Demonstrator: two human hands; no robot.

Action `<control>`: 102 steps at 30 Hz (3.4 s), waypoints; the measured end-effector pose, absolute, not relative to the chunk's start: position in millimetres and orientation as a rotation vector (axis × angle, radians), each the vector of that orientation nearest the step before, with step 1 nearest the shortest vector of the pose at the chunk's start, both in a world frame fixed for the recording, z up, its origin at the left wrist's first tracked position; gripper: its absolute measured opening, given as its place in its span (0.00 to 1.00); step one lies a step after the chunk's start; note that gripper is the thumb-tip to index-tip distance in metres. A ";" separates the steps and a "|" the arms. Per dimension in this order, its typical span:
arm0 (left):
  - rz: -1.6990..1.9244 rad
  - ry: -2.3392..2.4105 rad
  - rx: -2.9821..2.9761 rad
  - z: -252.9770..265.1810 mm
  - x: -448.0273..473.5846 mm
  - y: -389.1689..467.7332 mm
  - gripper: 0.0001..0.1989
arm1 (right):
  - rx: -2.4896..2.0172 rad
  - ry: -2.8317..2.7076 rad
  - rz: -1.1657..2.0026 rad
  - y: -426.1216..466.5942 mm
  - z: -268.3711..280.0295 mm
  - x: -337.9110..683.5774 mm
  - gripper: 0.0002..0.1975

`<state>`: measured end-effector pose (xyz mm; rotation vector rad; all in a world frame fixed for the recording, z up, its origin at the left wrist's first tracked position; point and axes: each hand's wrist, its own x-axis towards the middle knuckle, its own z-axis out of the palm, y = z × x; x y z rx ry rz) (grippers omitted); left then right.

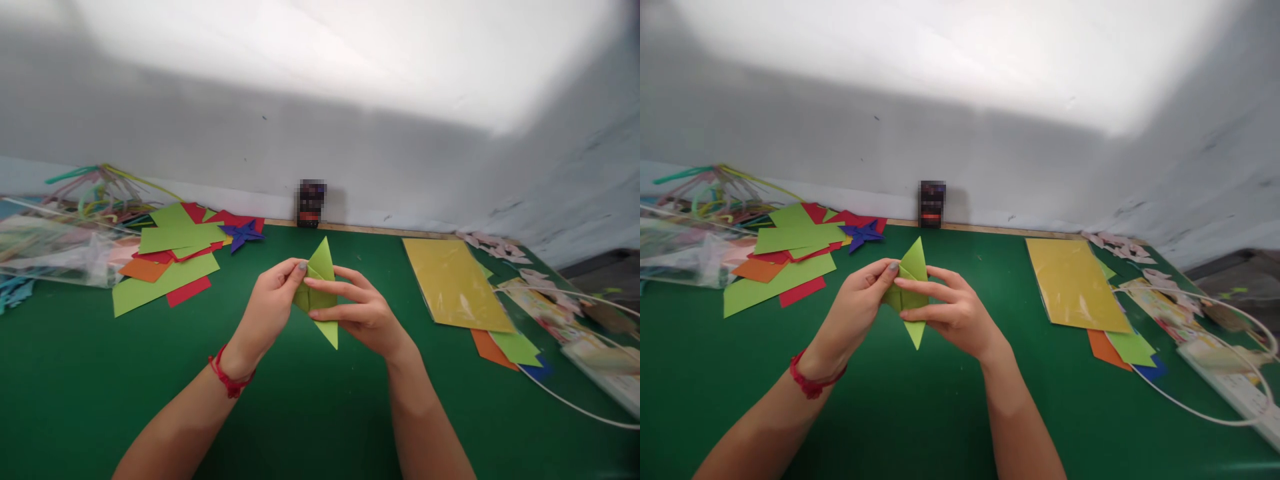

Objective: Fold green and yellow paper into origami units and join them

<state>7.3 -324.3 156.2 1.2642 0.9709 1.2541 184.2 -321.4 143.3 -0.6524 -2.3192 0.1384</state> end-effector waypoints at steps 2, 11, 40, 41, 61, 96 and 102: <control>1.251 0.962 1.262 156.4 7.3 -324.3 0.13 | -0.645 -2.303 0.152 -320.8 142.3 183.9 0.16; 1.242 1.033 1.316 159.8 4.8 -326.6 0.14 | -0.685 -2.240 0.156 -321.1 139.7 181.8 0.13; 1.208 0.961 1.242 151.3 4.8 -320.0 0.13 | -0.779 -2.298 0.014 -321.2 140.1 181.7 0.13; 1.205 0.954 1.240 150.8 4.6 -319.9 0.12 | -0.775 -2.301 0.016 -321.0 139.9 181.3 0.13; 1.197 0.916 1.362 149.7 11.3 -318.7 0.12 | -1.160 -1.711 1.199 -314.3 139.1 181.7 0.17; 1.094 1.089 1.556 150.4 5.4 -312.9 0.14 | -1.121 -1.568 1.248 -318.2 142.6 189.9 0.11; 1.093 1.190 1.712 150.9 2.9 -313.8 0.13 | -1.149 -1.557 1.278 -318.2 143.5 186.4 0.13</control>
